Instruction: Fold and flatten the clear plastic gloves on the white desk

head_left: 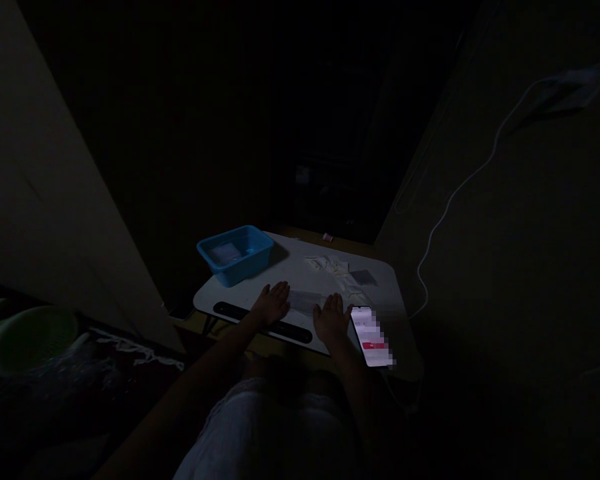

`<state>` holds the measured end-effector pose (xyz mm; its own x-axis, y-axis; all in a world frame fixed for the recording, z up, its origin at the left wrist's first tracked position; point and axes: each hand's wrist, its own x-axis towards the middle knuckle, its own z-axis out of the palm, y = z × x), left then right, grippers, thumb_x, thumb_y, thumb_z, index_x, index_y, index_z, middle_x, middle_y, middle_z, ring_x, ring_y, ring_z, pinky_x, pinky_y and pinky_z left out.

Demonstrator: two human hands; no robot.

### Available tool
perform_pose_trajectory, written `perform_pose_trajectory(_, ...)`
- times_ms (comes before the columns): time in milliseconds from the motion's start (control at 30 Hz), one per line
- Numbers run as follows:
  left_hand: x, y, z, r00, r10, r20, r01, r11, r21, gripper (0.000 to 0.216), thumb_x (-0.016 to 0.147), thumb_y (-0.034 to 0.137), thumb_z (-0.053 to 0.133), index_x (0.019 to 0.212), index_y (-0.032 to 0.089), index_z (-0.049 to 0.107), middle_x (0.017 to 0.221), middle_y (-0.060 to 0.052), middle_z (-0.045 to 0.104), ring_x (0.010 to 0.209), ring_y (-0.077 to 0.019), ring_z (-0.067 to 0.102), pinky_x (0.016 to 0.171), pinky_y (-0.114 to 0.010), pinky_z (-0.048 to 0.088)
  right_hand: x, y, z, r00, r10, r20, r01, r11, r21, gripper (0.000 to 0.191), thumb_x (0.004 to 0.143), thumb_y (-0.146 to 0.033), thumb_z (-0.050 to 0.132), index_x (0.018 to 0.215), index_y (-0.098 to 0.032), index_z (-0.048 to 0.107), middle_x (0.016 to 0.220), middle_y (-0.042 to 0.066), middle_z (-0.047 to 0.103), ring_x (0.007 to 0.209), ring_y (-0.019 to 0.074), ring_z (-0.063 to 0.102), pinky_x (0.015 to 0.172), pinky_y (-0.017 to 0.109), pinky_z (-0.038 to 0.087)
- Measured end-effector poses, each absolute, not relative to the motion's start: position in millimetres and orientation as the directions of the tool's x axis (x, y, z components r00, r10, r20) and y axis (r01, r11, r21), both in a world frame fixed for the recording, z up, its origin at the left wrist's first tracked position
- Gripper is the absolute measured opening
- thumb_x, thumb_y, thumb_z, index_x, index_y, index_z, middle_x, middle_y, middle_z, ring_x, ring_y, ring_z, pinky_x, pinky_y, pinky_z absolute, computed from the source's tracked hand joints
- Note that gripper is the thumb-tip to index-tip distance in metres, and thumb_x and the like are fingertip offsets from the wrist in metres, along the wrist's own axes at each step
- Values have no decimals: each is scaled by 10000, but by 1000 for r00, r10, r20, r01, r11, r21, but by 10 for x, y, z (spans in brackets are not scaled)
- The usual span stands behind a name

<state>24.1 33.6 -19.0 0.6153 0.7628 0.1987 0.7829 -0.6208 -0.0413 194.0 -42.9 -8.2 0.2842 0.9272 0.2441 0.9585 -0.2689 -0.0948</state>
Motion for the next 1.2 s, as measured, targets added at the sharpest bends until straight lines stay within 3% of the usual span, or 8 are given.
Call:
perform_pose_trajectory(167,223,353,-187,615,766,188,777,-629,21,518,839,343,269,1320,155,219,1370,-103,248,1244,-209,234,973,-432,201,1938,-432,-86,291,921,259,956,-272,-108,579,841,-379,182,1257,-3,324,1333,180,286,1262,260,121,970,516,-26)
perform_pose_trajectory(533,203,340,-156,632,755,176,766,-643,5,486,835,382,299,1282,192,315,1360,-98,275,1240,-226,242,965,-443,209,1944,-454,-79,311,896,318,950,-280,-140,569,838,-344,195,1261,19,306,1329,201,283,1267,270,103,981,498,-6)
perform_pose_trajectory(667,216,333,-168,635,750,185,764,-645,-12,503,838,395,284,1292,179,295,1362,-103,266,1243,-232,232,965,-448,205,1941,-496,-26,179,906,385,983,-152,-99,521,839,-300,228,1286,-40,283,1355,152,256,1270,249,113,995,479,-32)
perform_pose_trajectory(900,251,300,-120,637,751,177,766,-641,-38,528,829,375,295,1291,118,293,1357,-130,262,1242,-249,231,960,-465,205,1696,-437,45,-163,930,328,979,194,-66,494,859,-342,209,1297,-124,278,1367,79,254,1269,189,144,1018,436,-21)
perform_pose_trajectory(1033,252,281,-84,643,755,130,765,-642,-56,535,813,337,323,1295,108,284,1366,-126,239,1250,-247,211,968,-460,195,1570,-344,-1,-191,943,273,971,222,-85,511,870,-379,154,1292,-123,285,1358,89,272,1266,183,155,1012,455,-18)
perform_pose_trajectory(1200,254,280,-88,635,757,152,771,-635,-56,521,828,379,295,1289,137,299,1362,-118,255,1249,-237,218,971,-441,196,1606,-308,-46,-111,969,219,984,139,-116,547,868,-418,101,1281,-126,310,1349,104,284,1261,182,176,995,487,-34)
